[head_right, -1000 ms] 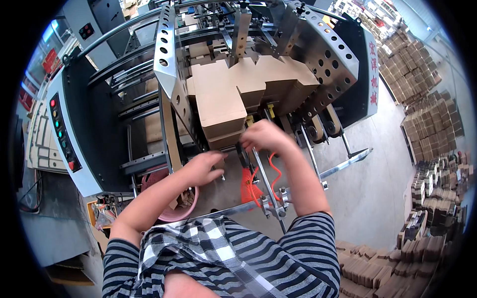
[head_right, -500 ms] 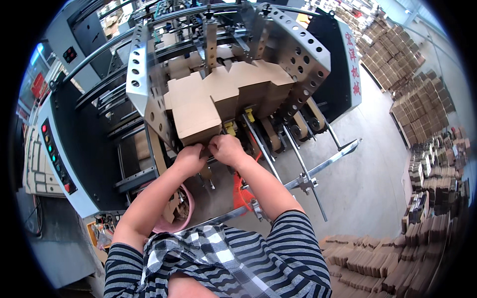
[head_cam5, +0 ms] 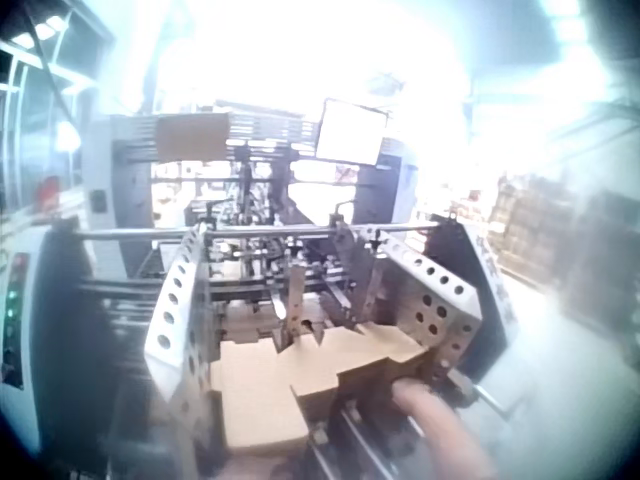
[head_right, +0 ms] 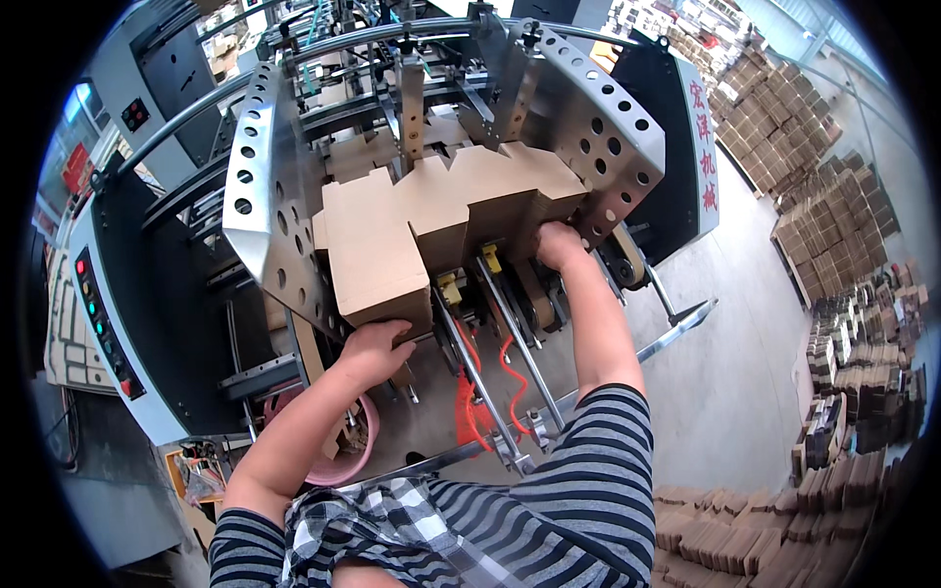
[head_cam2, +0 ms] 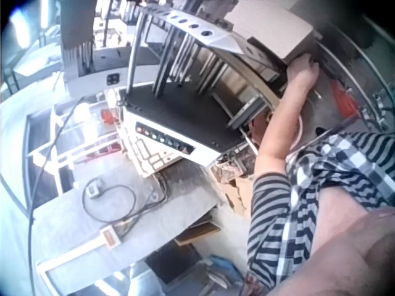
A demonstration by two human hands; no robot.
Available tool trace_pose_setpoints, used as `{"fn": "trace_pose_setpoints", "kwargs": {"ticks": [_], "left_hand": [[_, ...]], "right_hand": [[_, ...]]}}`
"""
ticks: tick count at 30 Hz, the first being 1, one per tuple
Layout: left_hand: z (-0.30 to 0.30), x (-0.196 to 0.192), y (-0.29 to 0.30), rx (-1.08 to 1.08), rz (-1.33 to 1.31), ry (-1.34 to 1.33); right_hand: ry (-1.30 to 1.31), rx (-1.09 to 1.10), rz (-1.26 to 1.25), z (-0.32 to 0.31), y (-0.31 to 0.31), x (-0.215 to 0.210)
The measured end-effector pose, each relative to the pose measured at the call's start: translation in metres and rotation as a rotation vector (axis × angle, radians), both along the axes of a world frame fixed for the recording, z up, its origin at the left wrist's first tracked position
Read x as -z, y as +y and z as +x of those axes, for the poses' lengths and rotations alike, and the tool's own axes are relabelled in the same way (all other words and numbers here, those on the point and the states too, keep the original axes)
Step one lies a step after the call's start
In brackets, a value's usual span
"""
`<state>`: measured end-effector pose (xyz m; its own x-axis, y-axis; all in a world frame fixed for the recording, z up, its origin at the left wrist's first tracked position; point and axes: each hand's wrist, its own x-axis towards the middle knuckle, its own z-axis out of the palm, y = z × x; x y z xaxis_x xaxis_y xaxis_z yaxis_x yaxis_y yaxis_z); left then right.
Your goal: The person repeatedly picks up stacks of flat cardboard pieces and places them into a machine hopper. The machine automatically folds and assembles the cardboard into box shapes. The person continues this cycle of loading and feeding the machine throughout the clip.
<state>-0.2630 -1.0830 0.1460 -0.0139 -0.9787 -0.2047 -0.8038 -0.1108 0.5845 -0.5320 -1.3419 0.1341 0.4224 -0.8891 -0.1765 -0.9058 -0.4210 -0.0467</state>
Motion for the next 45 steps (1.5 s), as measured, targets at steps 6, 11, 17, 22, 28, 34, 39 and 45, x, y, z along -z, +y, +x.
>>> {"fn": "trace_pose_setpoints", "kwargs": {"ticks": [6,11,17,22,28,34,39,45], "left_hand": [[-0.009,0.025,0.002,0.18,0.021,-0.108],[-0.009,0.002,-0.009,0.088,0.225,-0.034],[-0.007,0.022,-0.005,0.12,0.092,-0.023],[-0.011,0.021,-0.004,0.128,0.101,0.019],[0.001,-0.011,0.024,0.236,0.011,0.181],[0.017,-0.016,0.056,0.273,0.099,0.217],[0.031,0.046,0.112,0.404,0.122,0.298],[0.039,0.062,0.186,0.305,0.304,0.471]], "right_hand": [[0.141,-0.019,0.029,-0.011,-0.02,0.037],[0.11,0.0,0.021,-0.004,-0.008,0.043],[0.278,-0.055,0.021,-0.003,-0.021,0.042],[0.096,0.008,-0.028,-0.016,-0.021,0.042],[0.145,-0.166,-0.063,-0.013,-0.011,-0.037],[0.079,-0.167,-0.061,-0.015,-0.005,-0.031],[0.139,-0.116,-0.12,-0.003,-0.02,-0.018],[-0.003,-0.134,-0.1,-0.007,0.033,-0.051]]}}
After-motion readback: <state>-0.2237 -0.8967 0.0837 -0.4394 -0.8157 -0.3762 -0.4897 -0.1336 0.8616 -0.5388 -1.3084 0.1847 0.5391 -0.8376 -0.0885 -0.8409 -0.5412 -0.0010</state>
